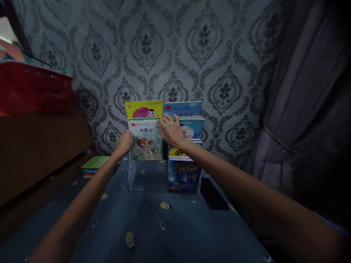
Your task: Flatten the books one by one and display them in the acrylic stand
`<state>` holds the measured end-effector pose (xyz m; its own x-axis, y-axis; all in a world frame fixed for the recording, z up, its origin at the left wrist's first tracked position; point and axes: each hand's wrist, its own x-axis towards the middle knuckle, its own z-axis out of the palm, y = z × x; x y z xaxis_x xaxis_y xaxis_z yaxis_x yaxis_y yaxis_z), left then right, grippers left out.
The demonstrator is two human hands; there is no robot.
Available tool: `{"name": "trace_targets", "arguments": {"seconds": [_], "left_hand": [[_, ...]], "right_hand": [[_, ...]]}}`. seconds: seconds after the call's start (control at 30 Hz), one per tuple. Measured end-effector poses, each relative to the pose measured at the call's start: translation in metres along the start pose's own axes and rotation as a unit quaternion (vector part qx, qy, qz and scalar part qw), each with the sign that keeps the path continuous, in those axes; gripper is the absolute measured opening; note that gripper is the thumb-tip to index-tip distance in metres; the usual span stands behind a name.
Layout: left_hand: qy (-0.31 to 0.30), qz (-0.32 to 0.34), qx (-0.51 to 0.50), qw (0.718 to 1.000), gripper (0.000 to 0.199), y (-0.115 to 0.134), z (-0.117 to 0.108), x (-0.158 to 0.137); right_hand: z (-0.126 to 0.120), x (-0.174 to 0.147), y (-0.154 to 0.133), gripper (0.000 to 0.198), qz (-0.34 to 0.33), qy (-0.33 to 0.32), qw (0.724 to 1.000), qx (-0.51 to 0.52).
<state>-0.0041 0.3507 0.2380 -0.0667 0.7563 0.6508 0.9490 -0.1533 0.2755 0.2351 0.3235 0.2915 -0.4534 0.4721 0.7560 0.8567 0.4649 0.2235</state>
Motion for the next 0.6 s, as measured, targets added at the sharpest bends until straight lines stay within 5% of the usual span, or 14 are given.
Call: {"name": "trace_targets", "arguments": {"seconds": [0.27,0.4,0.47,0.6], "left_hand": [[0.002,0.001,-0.017,1.000,0.023,-0.001,0.000,0.000],[0.010,0.000,-0.035,0.999,0.026,0.000,0.000,-0.002],[0.017,0.000,-0.044,0.999,0.029,-0.001,0.000,-0.003],[0.034,-0.004,-0.067,0.997,0.042,0.000,0.000,-0.008]], "right_hand": [[-0.009,-0.016,-0.008,0.046,-0.012,0.016,0.999,0.031],[-0.033,-0.045,-0.041,0.042,-0.091,0.007,0.977,0.191],[-0.056,-0.061,-0.063,0.034,-0.179,-0.044,0.920,0.345],[-0.110,-0.085,-0.106,0.029,-0.332,-0.183,0.751,0.540]]}}
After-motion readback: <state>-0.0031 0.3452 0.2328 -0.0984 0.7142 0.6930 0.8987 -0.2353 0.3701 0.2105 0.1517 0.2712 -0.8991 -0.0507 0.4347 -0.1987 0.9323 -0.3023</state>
